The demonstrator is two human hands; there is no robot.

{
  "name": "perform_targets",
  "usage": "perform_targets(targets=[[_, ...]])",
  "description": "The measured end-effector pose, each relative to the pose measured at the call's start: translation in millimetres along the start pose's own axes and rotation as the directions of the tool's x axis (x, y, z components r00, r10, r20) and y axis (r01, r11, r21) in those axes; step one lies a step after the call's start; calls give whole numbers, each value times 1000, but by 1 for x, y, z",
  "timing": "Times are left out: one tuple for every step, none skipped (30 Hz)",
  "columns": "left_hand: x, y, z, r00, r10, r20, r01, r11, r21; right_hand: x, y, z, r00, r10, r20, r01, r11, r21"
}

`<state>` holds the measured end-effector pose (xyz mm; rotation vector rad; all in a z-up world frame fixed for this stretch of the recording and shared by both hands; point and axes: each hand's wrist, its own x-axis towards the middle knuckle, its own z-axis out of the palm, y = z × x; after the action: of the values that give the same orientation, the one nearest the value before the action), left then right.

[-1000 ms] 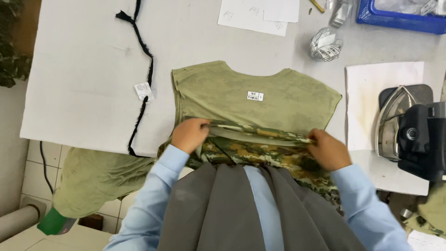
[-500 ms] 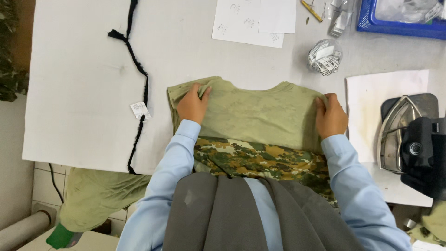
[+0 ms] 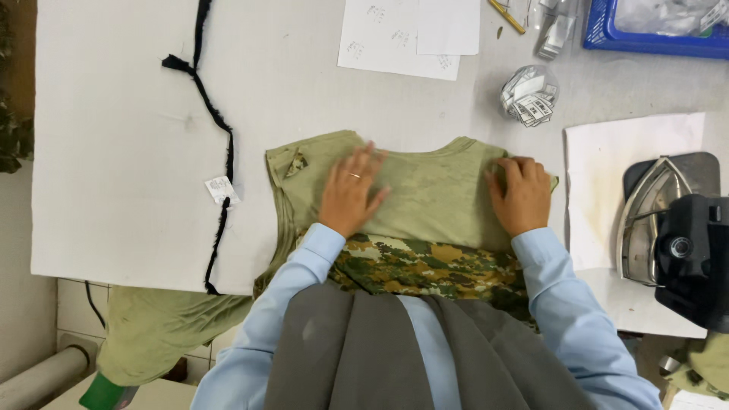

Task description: The person irons a camouflage-patterned garment on a white table. They repeatedly place small white labels on the garment's upper section and press them with a steam iron. The person also smooths the fabric with their hands between ironing passes.

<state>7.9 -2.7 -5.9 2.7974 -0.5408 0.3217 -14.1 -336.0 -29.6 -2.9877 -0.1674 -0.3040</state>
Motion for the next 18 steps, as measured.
perform_targets(targets=[[-3,8,6,987,51,151,-47,999,-27,11,7,-2,997,3,-72,2,998,64],[-7,16,11,949,104,297,-90,994,-60,21,13,-4,990,10,-143,9,992,127],[-4,11,14,948,106,300,-92,994,-61,41,19,-9,990,13,-141,5,992,128],[-2,6,16,953,29,301,-14,999,-52,61,24,-14,974,-5,-224,16,999,50],[0,4,19,952,-48,302,65,997,-47,79,32,-19,953,-30,-301,21,999,-32],[-5,6,20,951,-44,307,62,997,-52,85,40,-13,955,-26,-297,16,999,-36],[-5,6,20,959,-55,279,44,998,45,99,49,-7,984,75,-160,-85,995,-60],[-6,6,21,966,-64,250,28,989,142,113,57,-1,984,179,-22,-180,979,-98],[-8,6,21,967,-63,247,28,989,142,112,60,3,984,178,-25,-180,979,-98],[-9,5,22,964,-85,252,50,989,142,112,62,6,988,149,-45,-154,981,-117],[-10,5,23,961,-115,252,80,986,146,116,65,11,992,111,-66,-119,984,-135],[-5,4,23,962,-123,244,88,985,150,118,59,2,992,101,-71,-110,985,-132],[-7,5,23,961,-120,250,80,983,167,114,51,-7,984,44,-175,-60,995,-85],[-8,6,23,960,-118,256,71,980,184,109,44,-17,960,-8,-279,-3,999,-40],[-8,11,22,959,-123,257,76,980,183,101,30,-23,961,-12,-275,1,999,-41],[-7,17,22,980,-94,174,93,996,9,93,17,-29,971,44,-233,-10,989,145],[-3,20,20,994,-74,79,86,983,-162,87,4,-36,978,94,-187,-28,945,326],[0,32,21,994,-74,76,86,983,-160,76,-29,-42,977,93,-191,-26,945,327]])
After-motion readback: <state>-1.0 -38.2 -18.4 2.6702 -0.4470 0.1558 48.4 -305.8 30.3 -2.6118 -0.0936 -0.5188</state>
